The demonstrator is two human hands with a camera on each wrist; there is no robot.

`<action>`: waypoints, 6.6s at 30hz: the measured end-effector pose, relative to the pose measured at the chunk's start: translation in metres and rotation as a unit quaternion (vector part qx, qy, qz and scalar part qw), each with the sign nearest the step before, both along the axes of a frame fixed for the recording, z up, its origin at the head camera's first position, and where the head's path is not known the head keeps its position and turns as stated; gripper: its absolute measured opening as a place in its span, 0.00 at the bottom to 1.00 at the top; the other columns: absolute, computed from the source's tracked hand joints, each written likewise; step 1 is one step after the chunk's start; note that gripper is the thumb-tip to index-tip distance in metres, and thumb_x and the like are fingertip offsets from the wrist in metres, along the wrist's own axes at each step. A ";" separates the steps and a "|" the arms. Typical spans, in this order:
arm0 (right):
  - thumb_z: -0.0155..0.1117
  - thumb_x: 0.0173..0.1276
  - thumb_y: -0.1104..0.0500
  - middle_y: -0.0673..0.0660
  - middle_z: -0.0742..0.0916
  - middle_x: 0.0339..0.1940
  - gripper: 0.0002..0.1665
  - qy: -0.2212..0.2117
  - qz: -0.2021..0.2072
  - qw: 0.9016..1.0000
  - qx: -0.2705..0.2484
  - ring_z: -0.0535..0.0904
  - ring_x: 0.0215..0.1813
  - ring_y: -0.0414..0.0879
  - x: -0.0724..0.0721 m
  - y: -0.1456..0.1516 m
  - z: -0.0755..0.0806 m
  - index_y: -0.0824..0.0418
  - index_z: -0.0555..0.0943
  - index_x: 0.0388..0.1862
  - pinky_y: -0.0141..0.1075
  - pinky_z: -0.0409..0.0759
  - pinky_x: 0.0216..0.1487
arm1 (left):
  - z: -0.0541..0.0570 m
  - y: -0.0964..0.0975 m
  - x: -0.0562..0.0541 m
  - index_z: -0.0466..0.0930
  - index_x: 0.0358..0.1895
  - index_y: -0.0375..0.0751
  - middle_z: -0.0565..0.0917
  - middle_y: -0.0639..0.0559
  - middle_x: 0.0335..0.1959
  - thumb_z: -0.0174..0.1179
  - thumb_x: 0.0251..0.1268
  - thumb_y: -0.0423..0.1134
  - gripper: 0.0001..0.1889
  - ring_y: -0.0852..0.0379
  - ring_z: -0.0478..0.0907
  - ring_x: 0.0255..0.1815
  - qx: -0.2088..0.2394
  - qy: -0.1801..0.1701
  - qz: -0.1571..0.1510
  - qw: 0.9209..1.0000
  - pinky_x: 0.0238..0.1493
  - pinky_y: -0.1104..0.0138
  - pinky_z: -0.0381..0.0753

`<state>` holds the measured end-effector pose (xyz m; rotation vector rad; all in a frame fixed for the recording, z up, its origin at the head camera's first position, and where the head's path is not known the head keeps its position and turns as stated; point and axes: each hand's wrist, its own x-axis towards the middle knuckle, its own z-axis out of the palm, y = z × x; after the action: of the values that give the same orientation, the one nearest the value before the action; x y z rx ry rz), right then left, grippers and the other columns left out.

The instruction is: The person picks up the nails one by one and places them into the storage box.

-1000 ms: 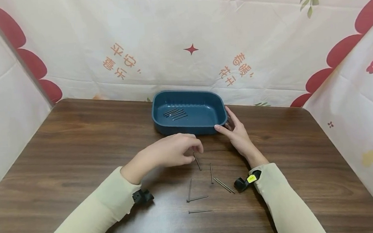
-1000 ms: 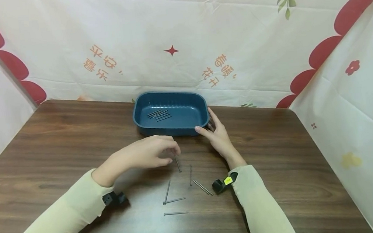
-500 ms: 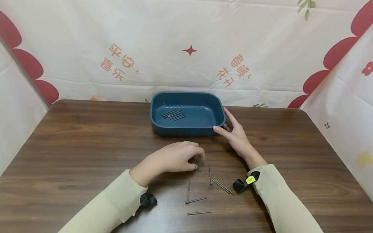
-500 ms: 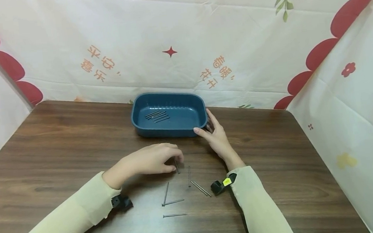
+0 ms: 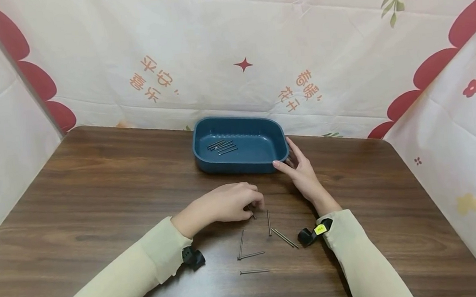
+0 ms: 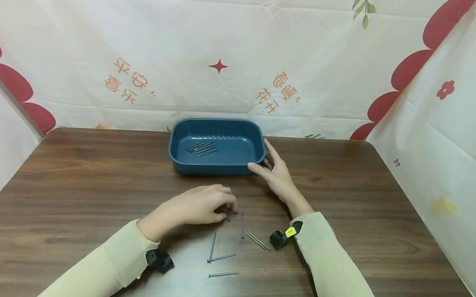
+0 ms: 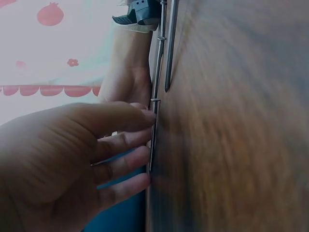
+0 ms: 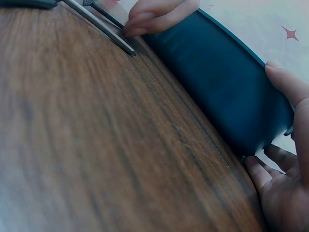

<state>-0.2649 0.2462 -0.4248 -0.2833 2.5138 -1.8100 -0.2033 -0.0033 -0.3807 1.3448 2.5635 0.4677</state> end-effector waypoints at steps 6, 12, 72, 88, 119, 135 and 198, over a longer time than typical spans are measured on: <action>0.65 0.72 0.52 0.50 0.57 0.85 0.50 0.001 0.000 1.000 0.004 0.53 0.85 0.49 -0.001 -0.001 0.001 0.41 0.48 0.84 0.48 0.55 0.82 | -0.004 -0.001 -0.004 0.85 0.49 0.52 0.84 0.57 0.45 0.66 0.64 0.35 0.12 0.63 0.81 0.47 -0.001 0.014 0.007 1.000 0.52 0.67 0.81; 0.65 0.72 0.53 0.50 0.58 0.85 0.50 0.003 0.001 1.000 0.000 0.53 0.85 0.48 -0.001 -0.001 0.001 0.42 0.48 0.84 0.48 0.54 0.83 | -0.006 0.001 -0.004 0.85 0.48 0.52 0.84 0.58 0.43 0.65 0.65 0.34 0.11 0.64 0.81 0.43 -0.004 0.012 0.011 1.000 0.49 0.68 0.81; 0.65 0.73 0.55 0.53 0.59 0.84 0.50 0.007 0.005 1.000 -0.012 0.54 0.84 0.49 -0.001 0.001 0.000 0.42 0.47 0.84 0.48 0.54 0.83 | 0.011 0.019 -0.001 0.82 0.37 0.47 0.81 0.58 0.32 0.67 0.54 0.25 0.12 0.62 0.72 0.32 -0.084 0.004 0.006 0.996 0.34 0.71 0.71; 0.65 0.72 0.55 0.51 0.59 0.84 0.50 0.009 0.005 1.000 -0.014 0.55 0.84 0.49 -0.001 0.001 0.000 0.43 0.48 0.84 0.48 0.54 0.83 | 0.024 0.010 -0.007 0.84 0.42 0.47 0.83 0.55 0.35 0.63 0.58 0.24 0.13 0.61 0.76 0.35 -0.061 0.036 -0.003 0.998 0.38 0.69 0.77; 0.64 0.73 0.55 0.48 0.57 0.85 0.49 0.011 0.011 1.000 -0.014 0.54 0.84 0.48 0.001 0.004 -0.003 0.40 0.48 0.84 0.47 0.54 0.83 | 0.075 -0.005 -0.065 0.82 0.46 0.43 0.84 0.50 0.39 0.61 0.63 0.27 0.11 0.56 0.78 0.37 0.016 -0.014 -0.004 1.000 0.43 0.65 0.80; 0.65 0.72 0.54 0.51 0.60 0.84 0.50 0.006 0.005 1.000 -0.015 0.56 0.83 0.48 0.001 0.003 0.001 0.42 0.49 0.84 0.47 0.56 0.82 | 0.075 -0.002 -0.112 0.80 0.49 0.39 0.80 0.47 0.40 0.58 0.65 0.27 0.11 0.52 0.75 0.38 0.016 -0.043 0.067 0.997 0.41 0.63 0.78; 0.66 0.72 0.54 0.50 0.61 0.83 0.50 0.017 0.002 1.000 -0.014 0.58 0.83 0.47 0.003 0.002 0.000 0.43 0.50 0.84 0.47 0.57 0.82 | 0.057 -0.013 -0.138 0.84 0.53 0.41 0.83 0.47 0.43 0.57 0.68 0.27 0.14 0.52 0.77 0.43 -0.067 0.045 0.118 0.990 0.48 0.60 0.81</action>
<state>-0.2624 0.2478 -0.4250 -0.3226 2.5104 -1.8562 -0.3416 -0.0167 -0.3236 1.0469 2.7867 0.2715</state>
